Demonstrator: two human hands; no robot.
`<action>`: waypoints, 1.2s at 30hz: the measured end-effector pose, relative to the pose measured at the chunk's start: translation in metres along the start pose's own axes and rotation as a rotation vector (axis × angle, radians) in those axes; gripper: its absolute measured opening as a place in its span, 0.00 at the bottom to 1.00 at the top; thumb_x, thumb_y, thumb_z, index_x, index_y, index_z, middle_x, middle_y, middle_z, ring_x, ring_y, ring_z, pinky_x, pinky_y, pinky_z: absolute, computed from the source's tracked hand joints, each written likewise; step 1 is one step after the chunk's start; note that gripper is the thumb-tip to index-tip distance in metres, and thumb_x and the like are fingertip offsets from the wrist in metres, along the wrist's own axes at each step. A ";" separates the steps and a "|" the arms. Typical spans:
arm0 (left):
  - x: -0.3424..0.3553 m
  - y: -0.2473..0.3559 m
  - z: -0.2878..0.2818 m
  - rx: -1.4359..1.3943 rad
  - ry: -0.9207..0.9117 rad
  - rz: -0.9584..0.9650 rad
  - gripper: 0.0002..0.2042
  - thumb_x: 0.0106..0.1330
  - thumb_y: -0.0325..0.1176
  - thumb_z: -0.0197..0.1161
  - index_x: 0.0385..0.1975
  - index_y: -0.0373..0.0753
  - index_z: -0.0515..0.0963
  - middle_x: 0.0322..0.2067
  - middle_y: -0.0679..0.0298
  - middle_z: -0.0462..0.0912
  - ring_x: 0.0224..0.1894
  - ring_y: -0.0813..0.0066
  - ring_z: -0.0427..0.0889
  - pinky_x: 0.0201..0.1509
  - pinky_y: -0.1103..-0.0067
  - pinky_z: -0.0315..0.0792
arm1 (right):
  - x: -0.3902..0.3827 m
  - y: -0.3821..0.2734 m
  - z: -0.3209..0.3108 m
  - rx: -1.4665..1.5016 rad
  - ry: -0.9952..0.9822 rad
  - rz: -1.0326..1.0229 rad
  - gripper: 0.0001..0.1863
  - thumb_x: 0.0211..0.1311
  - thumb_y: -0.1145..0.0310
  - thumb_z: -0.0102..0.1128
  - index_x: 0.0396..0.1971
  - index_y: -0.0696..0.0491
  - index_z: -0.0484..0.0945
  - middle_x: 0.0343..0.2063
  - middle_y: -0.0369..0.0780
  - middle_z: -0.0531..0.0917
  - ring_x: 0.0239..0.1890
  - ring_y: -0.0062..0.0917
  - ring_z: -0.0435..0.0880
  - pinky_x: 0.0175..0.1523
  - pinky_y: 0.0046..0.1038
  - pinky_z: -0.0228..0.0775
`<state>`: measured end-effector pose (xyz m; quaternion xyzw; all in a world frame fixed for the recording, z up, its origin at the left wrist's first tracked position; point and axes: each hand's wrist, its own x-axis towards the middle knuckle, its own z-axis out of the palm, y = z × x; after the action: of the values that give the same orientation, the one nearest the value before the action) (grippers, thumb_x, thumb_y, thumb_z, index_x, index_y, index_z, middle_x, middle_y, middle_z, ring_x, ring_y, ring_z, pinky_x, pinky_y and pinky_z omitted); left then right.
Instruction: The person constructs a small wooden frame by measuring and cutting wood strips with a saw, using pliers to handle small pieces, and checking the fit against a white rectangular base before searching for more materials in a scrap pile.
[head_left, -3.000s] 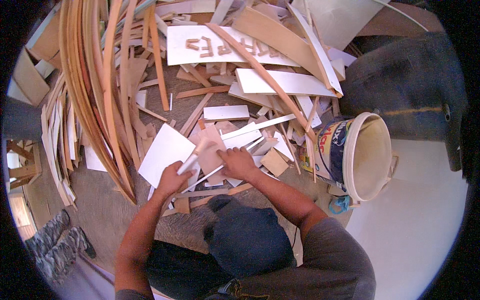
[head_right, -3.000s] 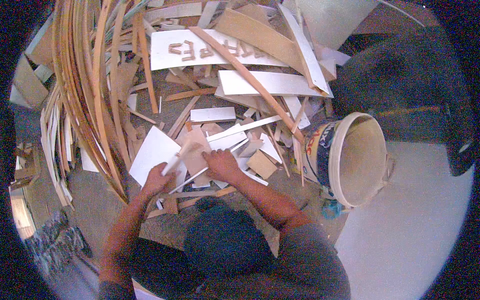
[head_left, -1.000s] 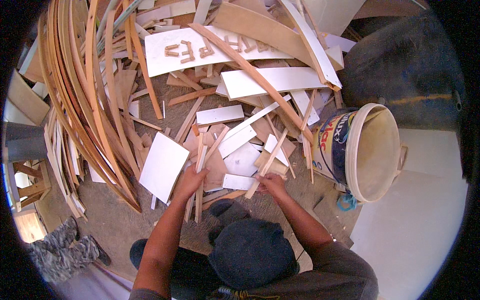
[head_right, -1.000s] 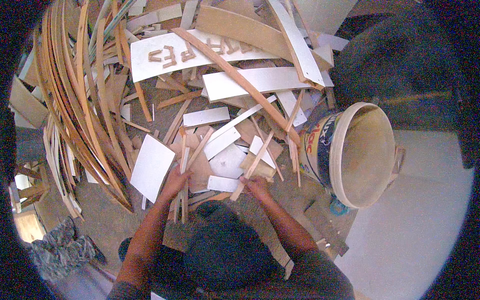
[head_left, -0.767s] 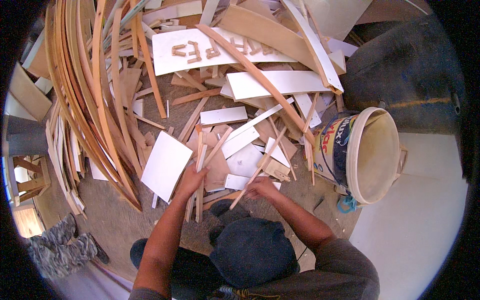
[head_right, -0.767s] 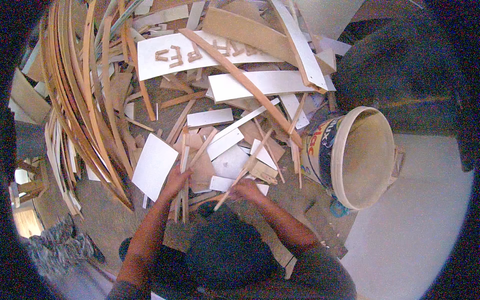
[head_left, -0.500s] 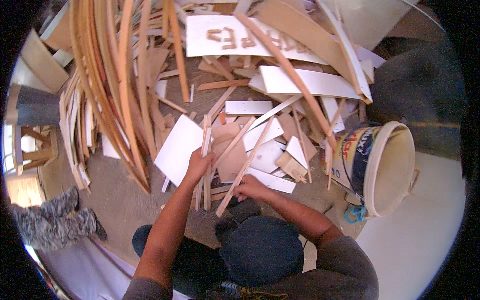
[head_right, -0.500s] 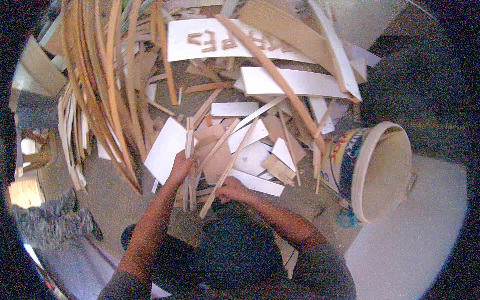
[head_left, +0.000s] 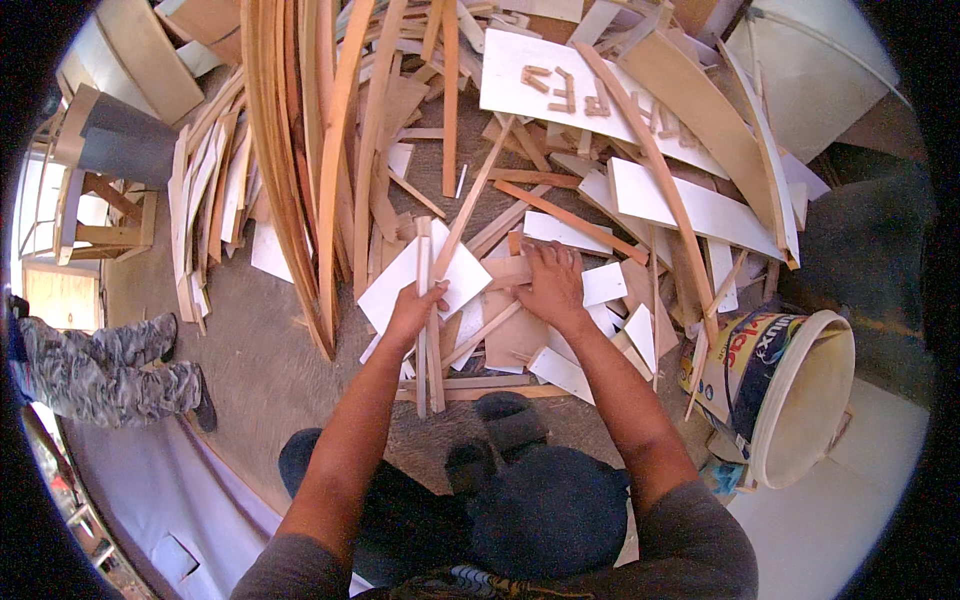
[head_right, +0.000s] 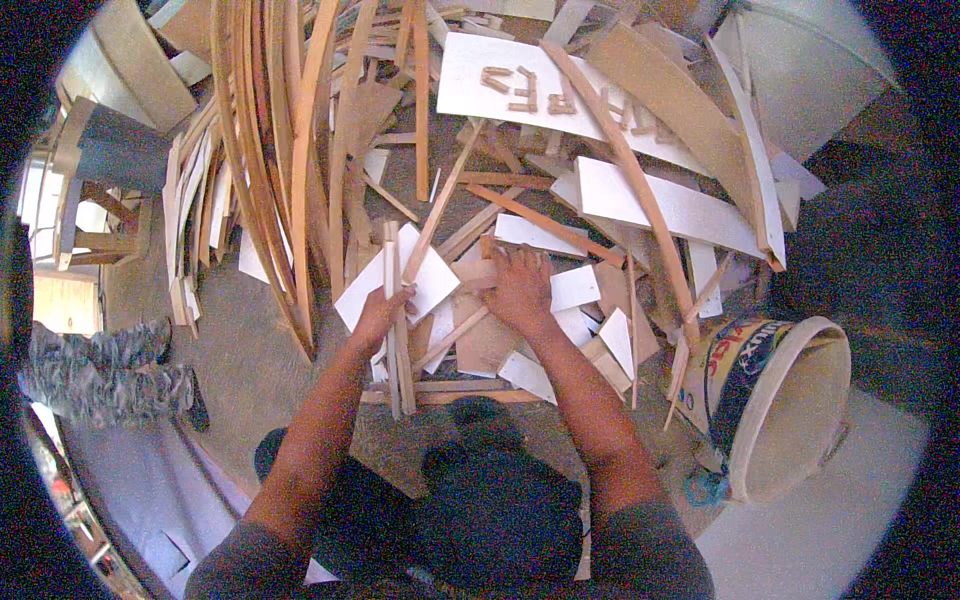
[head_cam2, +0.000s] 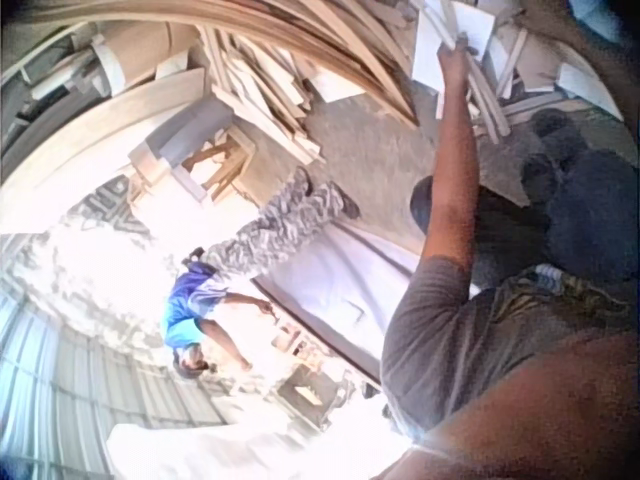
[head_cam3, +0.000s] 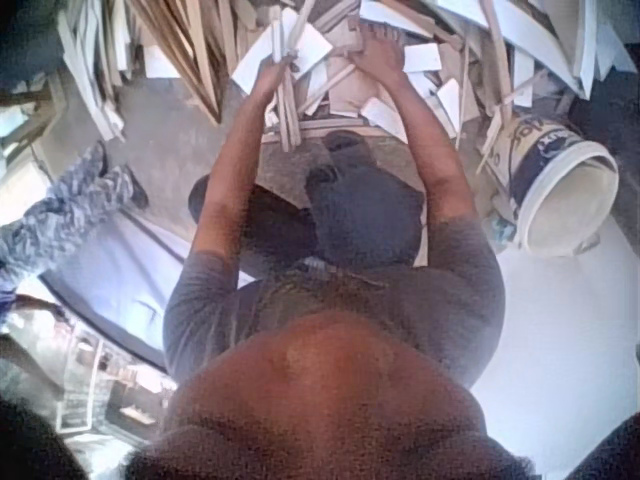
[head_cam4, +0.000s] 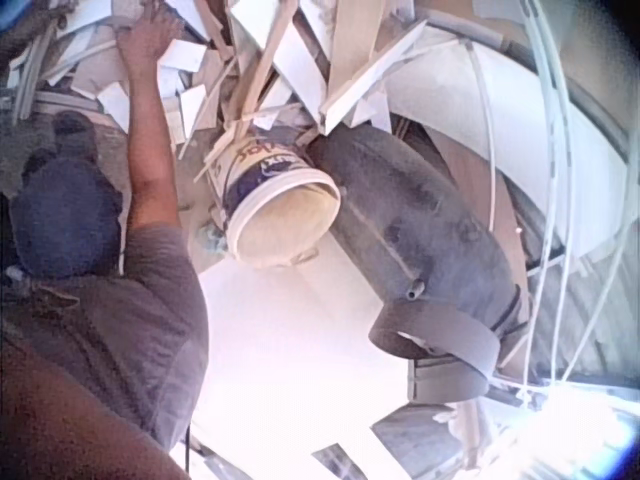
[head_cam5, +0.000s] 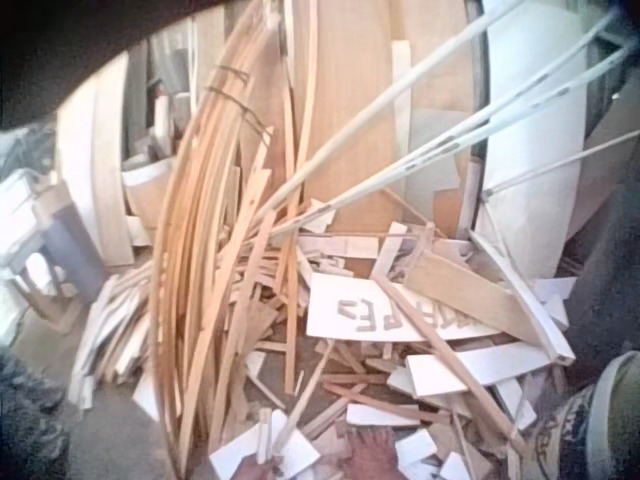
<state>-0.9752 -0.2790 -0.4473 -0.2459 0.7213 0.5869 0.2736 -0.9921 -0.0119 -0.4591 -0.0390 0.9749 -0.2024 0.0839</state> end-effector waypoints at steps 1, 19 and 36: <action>-0.001 -0.001 0.002 0.013 -0.024 -0.015 0.16 0.67 0.41 0.68 0.42 0.33 0.79 0.25 0.63 0.82 0.24 0.72 0.81 0.28 0.73 0.75 | 0.000 0.004 0.005 -0.049 0.005 -0.168 0.35 0.54 0.52 0.70 0.61 0.51 0.73 0.55 0.47 0.78 0.62 0.43 0.71 0.67 0.52 0.58; -0.007 0.001 0.001 0.628 0.207 0.177 0.26 0.48 0.46 0.79 0.39 0.33 0.81 0.38 0.45 0.86 0.42 0.47 0.86 0.47 0.61 0.78 | -0.004 0.079 -0.033 -0.144 -0.005 -0.083 0.14 0.62 0.61 0.64 0.44 0.52 0.81 0.39 0.44 0.83 0.46 0.42 0.79 0.52 0.44 0.71; -0.021 0.046 0.000 0.300 0.092 0.113 0.23 0.55 0.46 0.77 0.36 0.29 0.85 0.25 0.54 0.86 0.26 0.65 0.85 0.32 0.71 0.78 | -0.045 0.133 -0.081 0.275 0.024 0.469 0.22 0.54 0.54 0.58 0.24 0.62 0.84 0.16 0.48 0.80 0.24 0.40 0.84 0.36 0.41 0.73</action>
<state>-0.9913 -0.2694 -0.4001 -0.1877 0.8254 0.4751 0.2404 -0.9683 0.1461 -0.4326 0.2019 0.9217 -0.3082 0.1215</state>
